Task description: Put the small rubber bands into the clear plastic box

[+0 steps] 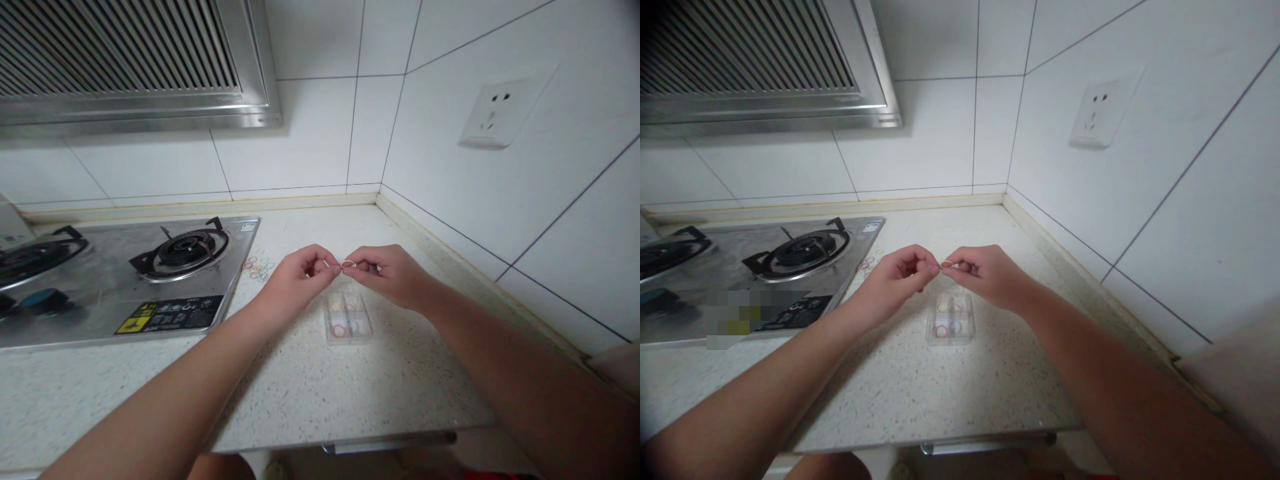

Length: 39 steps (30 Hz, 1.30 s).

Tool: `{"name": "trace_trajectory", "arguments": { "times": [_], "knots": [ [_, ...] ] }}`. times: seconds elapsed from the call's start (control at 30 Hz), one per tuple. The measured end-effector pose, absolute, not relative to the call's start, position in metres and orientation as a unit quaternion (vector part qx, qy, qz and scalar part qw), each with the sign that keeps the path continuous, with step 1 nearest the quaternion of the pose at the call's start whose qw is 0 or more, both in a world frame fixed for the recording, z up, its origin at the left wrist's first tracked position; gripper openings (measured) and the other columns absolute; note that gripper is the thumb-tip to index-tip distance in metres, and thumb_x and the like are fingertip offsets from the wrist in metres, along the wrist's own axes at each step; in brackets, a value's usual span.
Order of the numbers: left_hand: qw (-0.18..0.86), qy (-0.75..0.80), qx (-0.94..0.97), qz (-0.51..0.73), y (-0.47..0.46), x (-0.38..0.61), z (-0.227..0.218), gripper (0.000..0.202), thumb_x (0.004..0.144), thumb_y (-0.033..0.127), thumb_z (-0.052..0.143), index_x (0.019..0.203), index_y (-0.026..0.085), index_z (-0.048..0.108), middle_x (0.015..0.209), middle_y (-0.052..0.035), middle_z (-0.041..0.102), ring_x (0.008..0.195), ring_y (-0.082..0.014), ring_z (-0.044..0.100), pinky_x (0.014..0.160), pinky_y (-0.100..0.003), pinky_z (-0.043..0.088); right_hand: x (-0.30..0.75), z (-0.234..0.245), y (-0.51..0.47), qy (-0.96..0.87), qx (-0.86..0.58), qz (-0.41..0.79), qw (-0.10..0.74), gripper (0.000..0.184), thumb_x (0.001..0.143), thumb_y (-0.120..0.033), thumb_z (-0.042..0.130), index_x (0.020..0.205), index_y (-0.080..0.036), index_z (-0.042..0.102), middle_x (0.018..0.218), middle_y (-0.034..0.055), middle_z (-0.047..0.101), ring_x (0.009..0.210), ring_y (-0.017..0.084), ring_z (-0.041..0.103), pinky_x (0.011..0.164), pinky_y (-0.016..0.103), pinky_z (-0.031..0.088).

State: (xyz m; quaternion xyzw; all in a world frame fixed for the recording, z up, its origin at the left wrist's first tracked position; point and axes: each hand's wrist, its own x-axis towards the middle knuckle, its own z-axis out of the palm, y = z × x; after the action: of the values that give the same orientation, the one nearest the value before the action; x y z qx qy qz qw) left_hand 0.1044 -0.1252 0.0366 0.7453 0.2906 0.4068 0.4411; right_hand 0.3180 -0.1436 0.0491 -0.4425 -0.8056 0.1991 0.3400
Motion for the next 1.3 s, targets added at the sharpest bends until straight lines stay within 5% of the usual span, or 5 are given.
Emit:
{"name": "trace_trajectory", "arguments": {
  "times": [1.3],
  "knots": [
    [0.449,0.300,0.737,0.407,-0.1294,0.1029,0.0418,0.022,0.091,0.038,0.063,0.091,0.016,0.063,0.068,0.0032,0.046,0.063,-0.0100,0.044,0.057,-0.023,0.034,0.3181,0.0490,-0.1436,-0.795,-0.434,0.223,0.362,0.037,0.086,-0.049,0.061,0.089,-0.013,0.068,0.059,-0.0027,0.049,0.053,0.001,0.037,0.050,0.015,0.028]
  ]
}}
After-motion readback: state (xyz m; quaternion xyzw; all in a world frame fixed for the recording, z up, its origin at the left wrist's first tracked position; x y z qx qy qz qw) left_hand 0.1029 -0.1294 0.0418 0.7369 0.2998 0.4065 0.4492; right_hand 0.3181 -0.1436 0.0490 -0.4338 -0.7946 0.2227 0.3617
